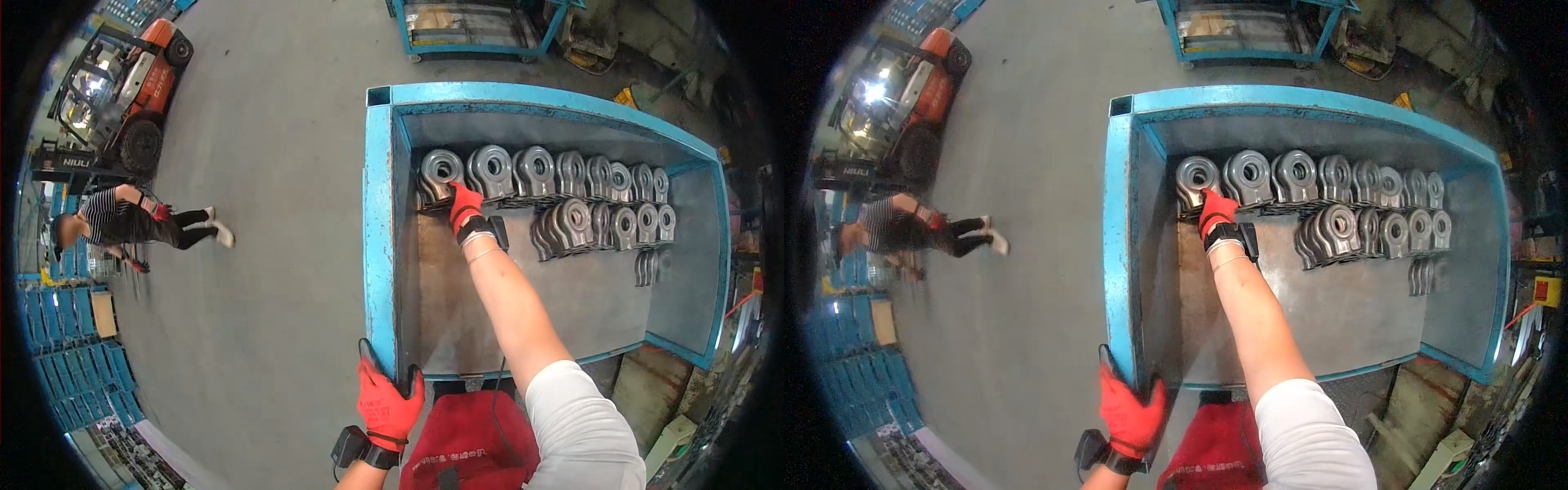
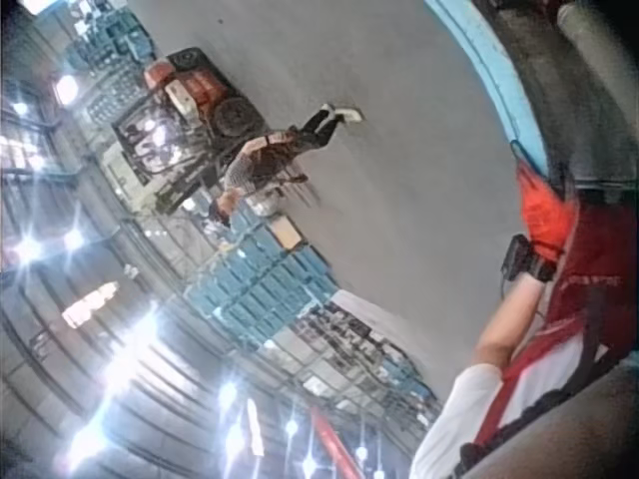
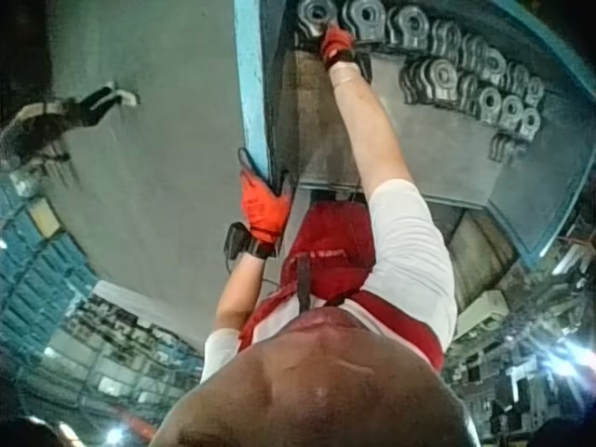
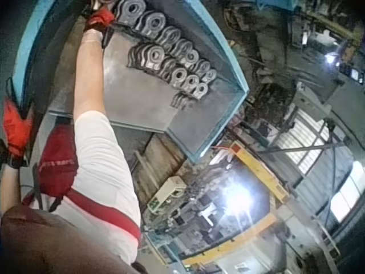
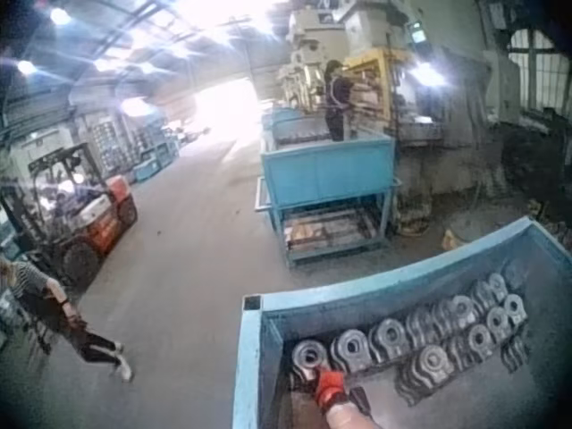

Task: Operating an industrial metal press machine to process and organize circular metal parts.

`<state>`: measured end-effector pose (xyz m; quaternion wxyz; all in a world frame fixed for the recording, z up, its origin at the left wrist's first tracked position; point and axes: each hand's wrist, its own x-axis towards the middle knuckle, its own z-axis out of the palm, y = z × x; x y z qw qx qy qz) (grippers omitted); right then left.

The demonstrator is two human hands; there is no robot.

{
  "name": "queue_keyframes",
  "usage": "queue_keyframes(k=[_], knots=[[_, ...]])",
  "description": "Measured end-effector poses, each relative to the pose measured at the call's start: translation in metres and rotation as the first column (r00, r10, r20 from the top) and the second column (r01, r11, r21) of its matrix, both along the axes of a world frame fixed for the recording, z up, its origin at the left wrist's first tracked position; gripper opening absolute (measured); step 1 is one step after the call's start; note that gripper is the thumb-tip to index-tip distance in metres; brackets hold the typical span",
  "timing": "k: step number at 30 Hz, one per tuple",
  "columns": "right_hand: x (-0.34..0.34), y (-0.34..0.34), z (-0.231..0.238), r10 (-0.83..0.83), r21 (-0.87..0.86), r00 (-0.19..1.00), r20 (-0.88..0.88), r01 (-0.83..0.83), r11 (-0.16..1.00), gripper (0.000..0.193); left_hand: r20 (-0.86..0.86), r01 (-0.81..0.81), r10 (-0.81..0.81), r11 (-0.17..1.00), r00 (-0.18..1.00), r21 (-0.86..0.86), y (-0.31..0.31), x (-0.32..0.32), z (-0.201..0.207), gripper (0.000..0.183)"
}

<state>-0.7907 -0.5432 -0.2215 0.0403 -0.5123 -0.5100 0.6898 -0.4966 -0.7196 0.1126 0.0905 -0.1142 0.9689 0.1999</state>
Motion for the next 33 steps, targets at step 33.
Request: queue_keyframes(k=[33], knots=[[0.345,0.114,0.067,0.926,0.903,0.343,0.157,-0.429,0.006,0.041,-0.169,0.054,-0.043,0.997,0.985,0.06,-0.005,0.004,-0.017,0.086]])
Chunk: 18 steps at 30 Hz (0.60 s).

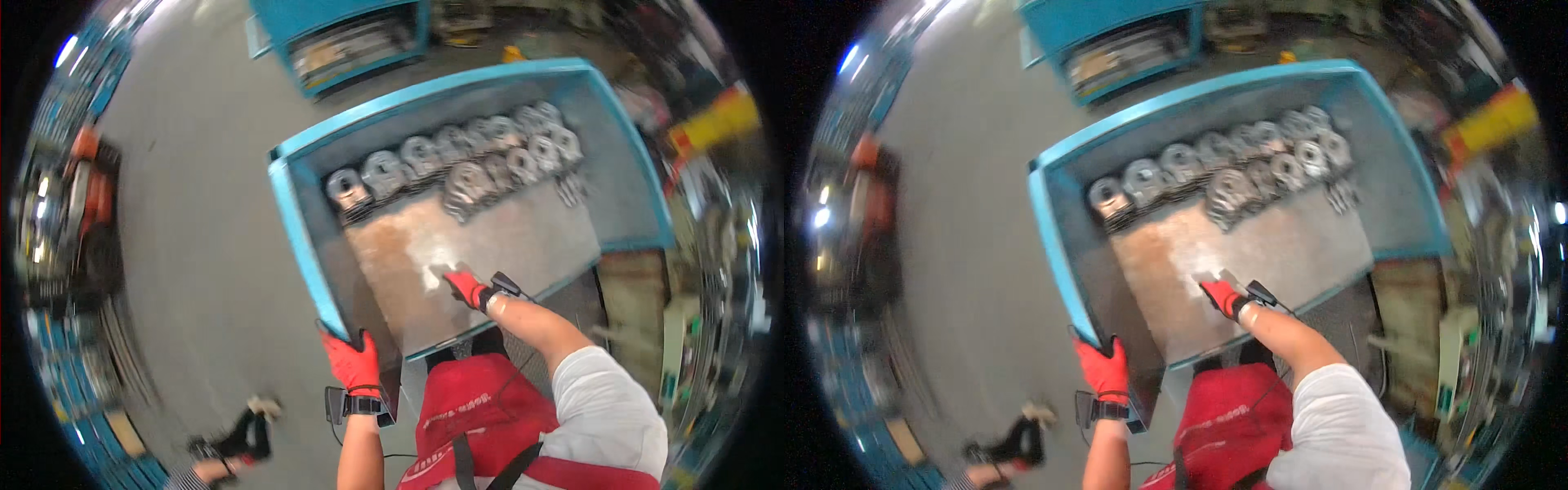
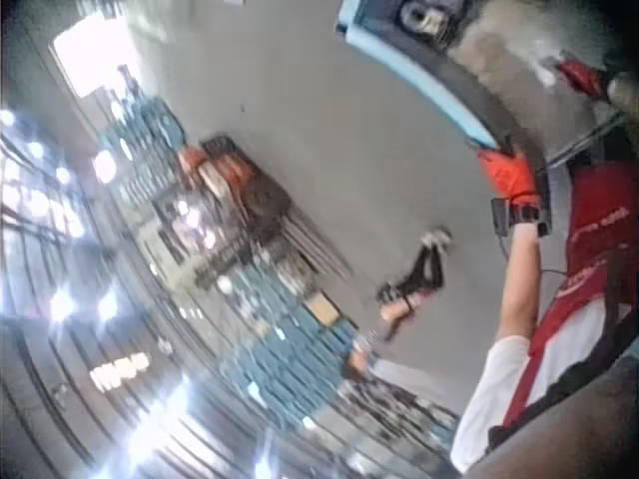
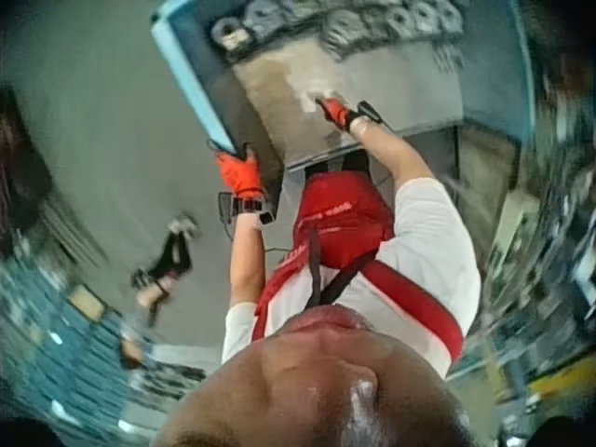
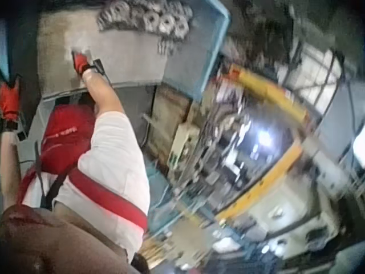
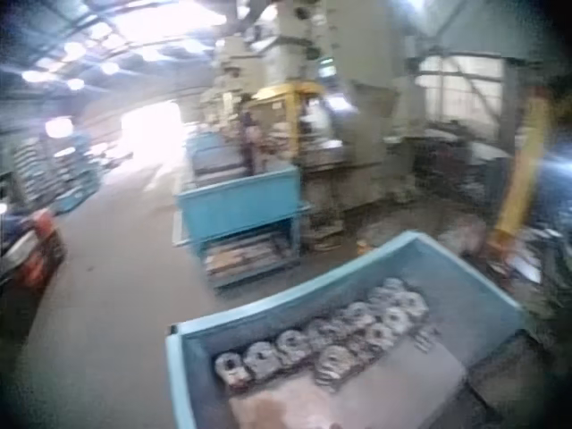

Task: Operating an industrial metal press machine to process and organize circular metal parts.

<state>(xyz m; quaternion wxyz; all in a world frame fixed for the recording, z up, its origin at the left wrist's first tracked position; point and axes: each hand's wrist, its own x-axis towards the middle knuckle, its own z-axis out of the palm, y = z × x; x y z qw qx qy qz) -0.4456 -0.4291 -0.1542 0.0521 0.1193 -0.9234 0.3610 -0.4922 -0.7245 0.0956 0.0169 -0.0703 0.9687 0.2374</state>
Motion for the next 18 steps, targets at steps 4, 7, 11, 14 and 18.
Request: queue_keyframes(k=[4,7,11,14,18], knots=[[0.168,0.049,0.048,-0.153,0.202,0.824,0.545,0.048,0.978,0.031,-0.032,0.01,-0.008,0.999,0.999,0.051,-0.008,-0.004,-0.015,0.09],[0.257,0.071,0.109,-0.23,-0.069,0.33,0.916,0.693,0.717,0.038,-0.018,0.052,-0.053,0.998,0.998,-0.026,-0.014,-0.007,-0.02,0.091],[0.326,0.068,0.163,-0.31,-0.175,0.191,0.931,0.981,0.078,0.04,0.02,0.085,-0.087,0.99,0.996,0.108,-0.012,-0.009,-0.008,0.088],[0.367,0.065,0.179,-0.421,-0.206,0.231,0.877,0.973,0.105,0.042,-0.2,0.27,-0.287,0.957,0.937,-0.111,0.022,0.015,0.003,0.083],[0.423,0.052,0.186,-0.399,-0.195,0.167,0.901,0.98,-0.03,0.042,-0.17,0.514,-0.494,0.852,0.853,0.101,0.108,0.089,-0.007,0.079]])
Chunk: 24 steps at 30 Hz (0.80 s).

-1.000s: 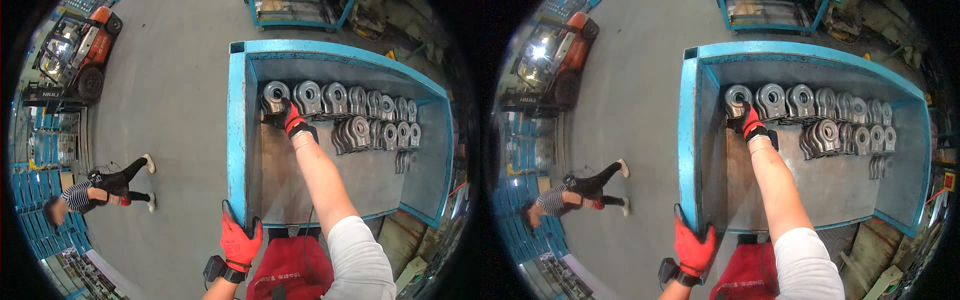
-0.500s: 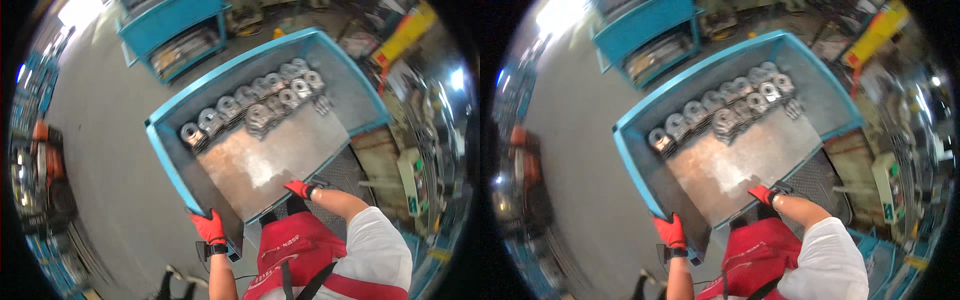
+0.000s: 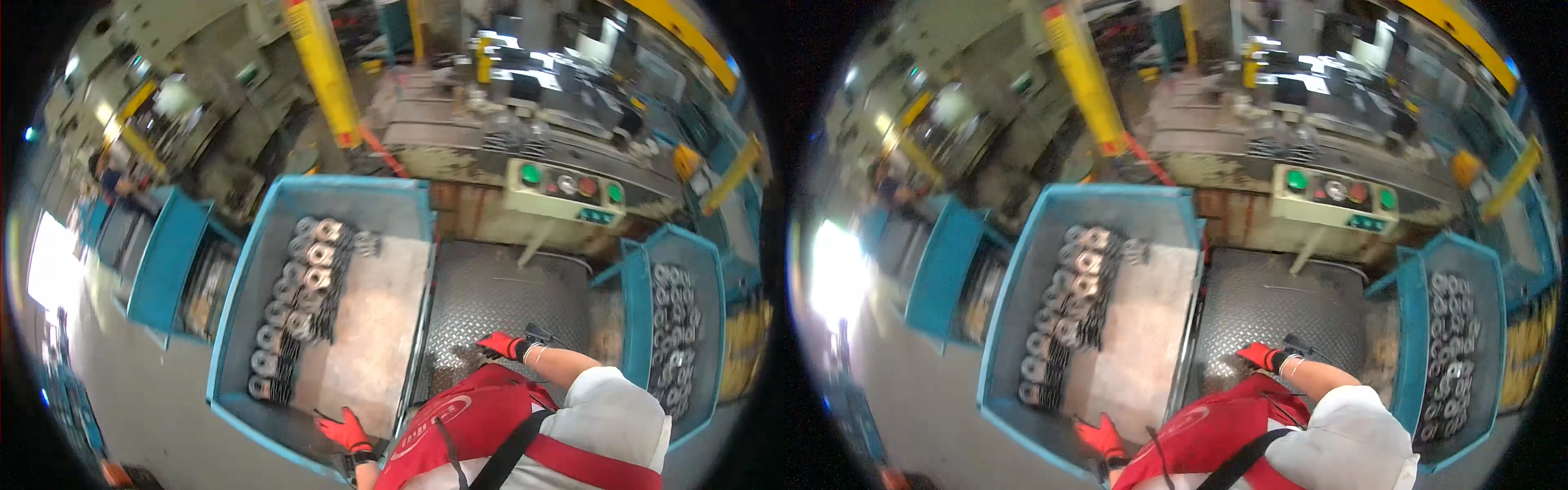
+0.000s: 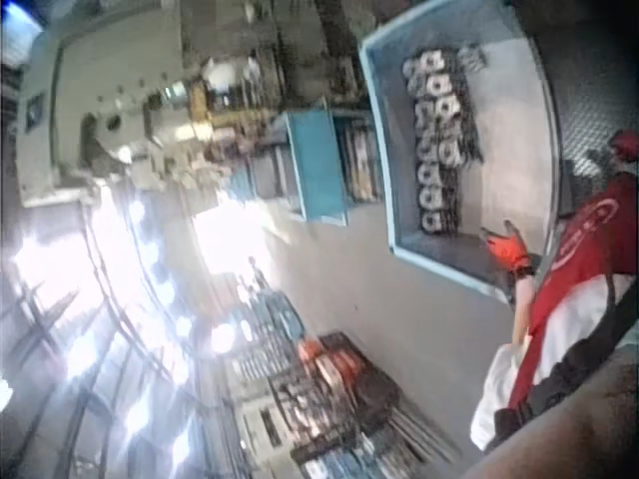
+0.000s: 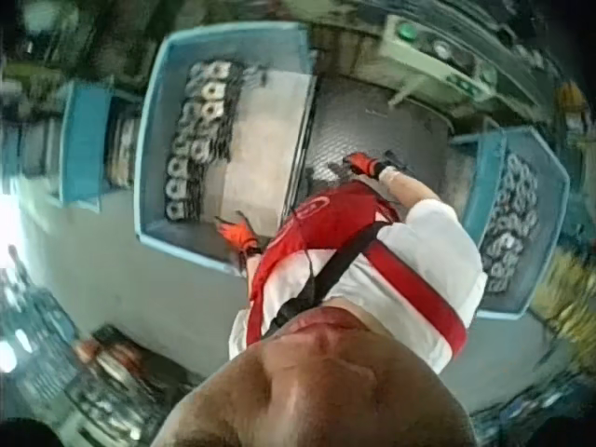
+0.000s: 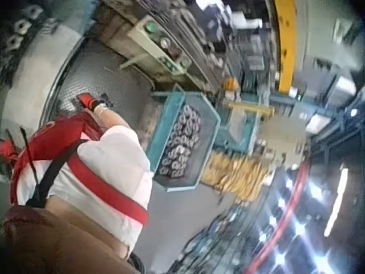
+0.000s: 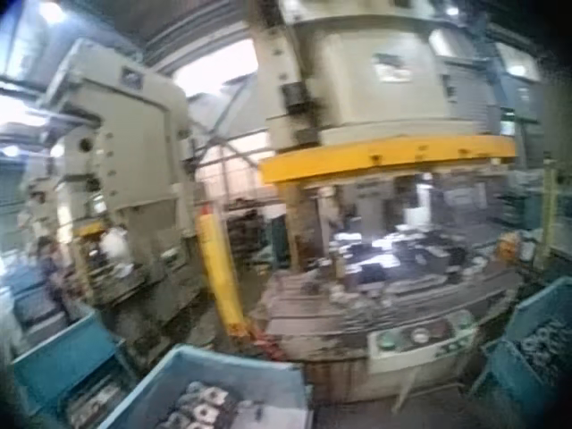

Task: Operating an industrial metal press machine to process and organize circular metal parts.

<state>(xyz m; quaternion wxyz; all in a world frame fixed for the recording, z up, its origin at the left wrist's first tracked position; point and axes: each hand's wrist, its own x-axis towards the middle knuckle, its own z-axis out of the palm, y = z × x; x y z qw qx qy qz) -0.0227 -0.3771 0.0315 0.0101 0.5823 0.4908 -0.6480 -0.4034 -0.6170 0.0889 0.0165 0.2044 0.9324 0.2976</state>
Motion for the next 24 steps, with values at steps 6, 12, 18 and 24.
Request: queue_keyframes(k=[6,12,18,24], knots=[[0.112,-0.007,0.017,-0.17,0.152,0.982,-0.078,0.18,0.972,0.038,0.739,0.084,-0.437,0.882,0.513,0.464,0.164,0.135,-0.013,0.069],[0.188,-0.014,0.021,-0.621,-0.068,0.759,-0.194,0.622,0.78,0.032,0.731,0.542,-0.666,0.674,0.151,0.502,0.282,0.243,0.024,0.056],[0.215,-0.026,0.005,-0.573,0.123,0.671,-0.47,0.692,0.711,0.028,0.756,0.688,-0.655,0.539,-0.021,0.486,0.342,0.32,0.052,0.051],[0.237,0.019,0.022,-0.407,0.406,0.829,-0.384,0.548,0.732,0.032,0.686,0.705,-0.724,0.447,-0.076,0.55,0.405,0.355,0.035,0.048]])
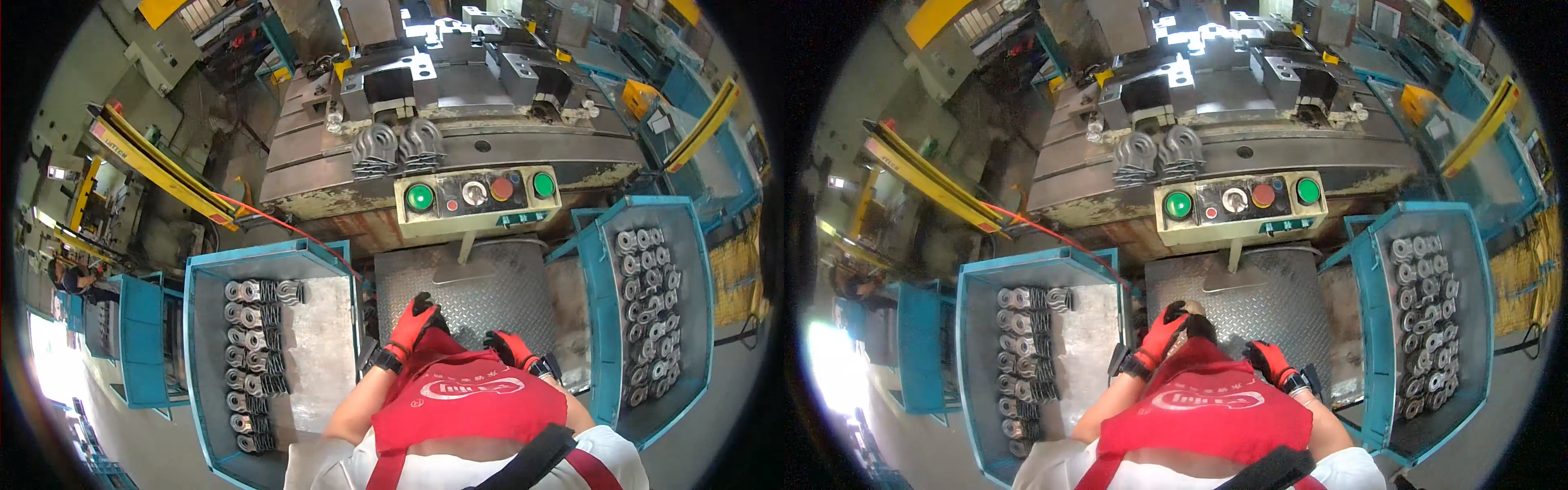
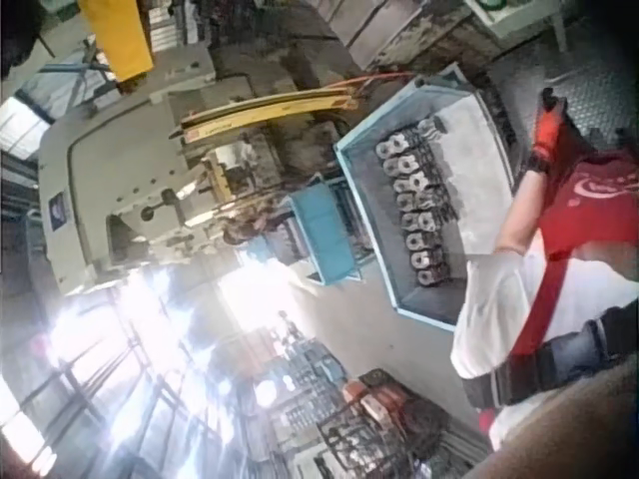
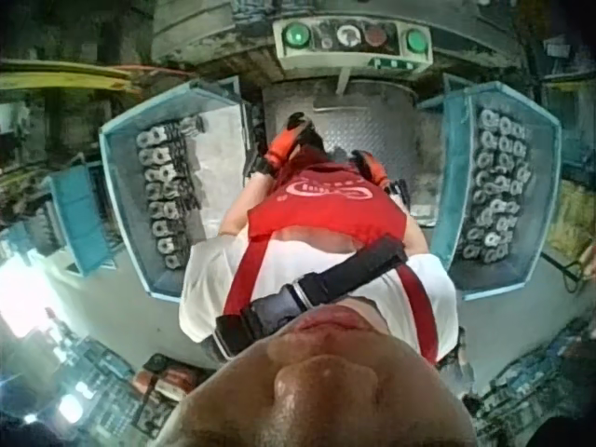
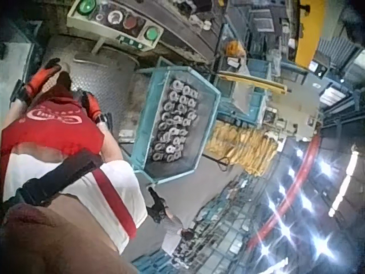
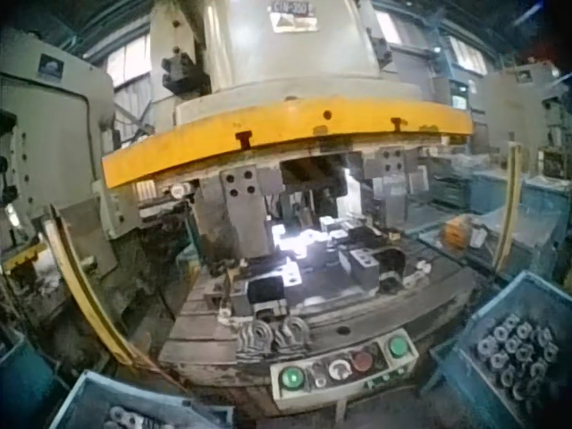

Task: Operating an industrial metal press machine to process and organize circular metal parts.

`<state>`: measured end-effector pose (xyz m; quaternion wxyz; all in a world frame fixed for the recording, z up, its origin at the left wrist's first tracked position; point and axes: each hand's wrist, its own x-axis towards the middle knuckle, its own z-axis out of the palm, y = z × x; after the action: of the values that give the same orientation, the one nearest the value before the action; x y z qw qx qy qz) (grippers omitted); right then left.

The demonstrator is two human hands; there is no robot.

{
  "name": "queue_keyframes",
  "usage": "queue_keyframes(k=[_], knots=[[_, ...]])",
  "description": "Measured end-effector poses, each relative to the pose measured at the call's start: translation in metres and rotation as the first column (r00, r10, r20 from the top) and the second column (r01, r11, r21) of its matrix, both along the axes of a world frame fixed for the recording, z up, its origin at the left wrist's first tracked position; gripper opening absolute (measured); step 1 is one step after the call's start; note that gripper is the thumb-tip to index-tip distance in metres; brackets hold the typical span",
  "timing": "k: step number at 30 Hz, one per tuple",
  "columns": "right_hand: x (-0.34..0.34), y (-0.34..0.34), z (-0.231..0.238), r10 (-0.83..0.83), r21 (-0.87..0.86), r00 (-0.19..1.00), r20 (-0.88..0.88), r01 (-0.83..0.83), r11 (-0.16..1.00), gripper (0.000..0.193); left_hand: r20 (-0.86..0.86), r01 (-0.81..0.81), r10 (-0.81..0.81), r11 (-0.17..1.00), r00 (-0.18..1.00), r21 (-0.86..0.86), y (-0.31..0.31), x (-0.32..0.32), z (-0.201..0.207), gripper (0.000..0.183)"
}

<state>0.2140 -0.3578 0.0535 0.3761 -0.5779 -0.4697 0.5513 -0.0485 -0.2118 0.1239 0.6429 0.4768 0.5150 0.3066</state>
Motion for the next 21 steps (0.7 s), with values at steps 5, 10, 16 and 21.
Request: queue_keyframes(k=[5,10,16,21], knots=[[0.022,0.121,0.04,-0.405,-0.418,0.771,-0.492,0.2,0.886,0.034,0.067,-0.034,0.033,0.999,0.997,0.017,0.088,0.012,-0.004,0.055],[0.034,0.25,0.066,-0.404,-0.28,0.804,-0.436,0.306,0.91,0.033,0.083,-0.116,0.102,0.976,0.991,0.182,0.179,0.042,0.036,0.06],[0.042,0.375,0.089,-0.43,-0.134,0.788,-0.442,0.415,0.9,0.025,-0.283,-0.035,0.162,0.913,0.946,0.406,0.262,0.078,0.072,0.076],[0.05,0.444,0.091,-0.448,-0.017,0.855,-0.262,0.461,0.887,0.033,-0.461,0.025,0.135,0.946,0.877,0.324,0.292,0.089,0.079,0.087]])
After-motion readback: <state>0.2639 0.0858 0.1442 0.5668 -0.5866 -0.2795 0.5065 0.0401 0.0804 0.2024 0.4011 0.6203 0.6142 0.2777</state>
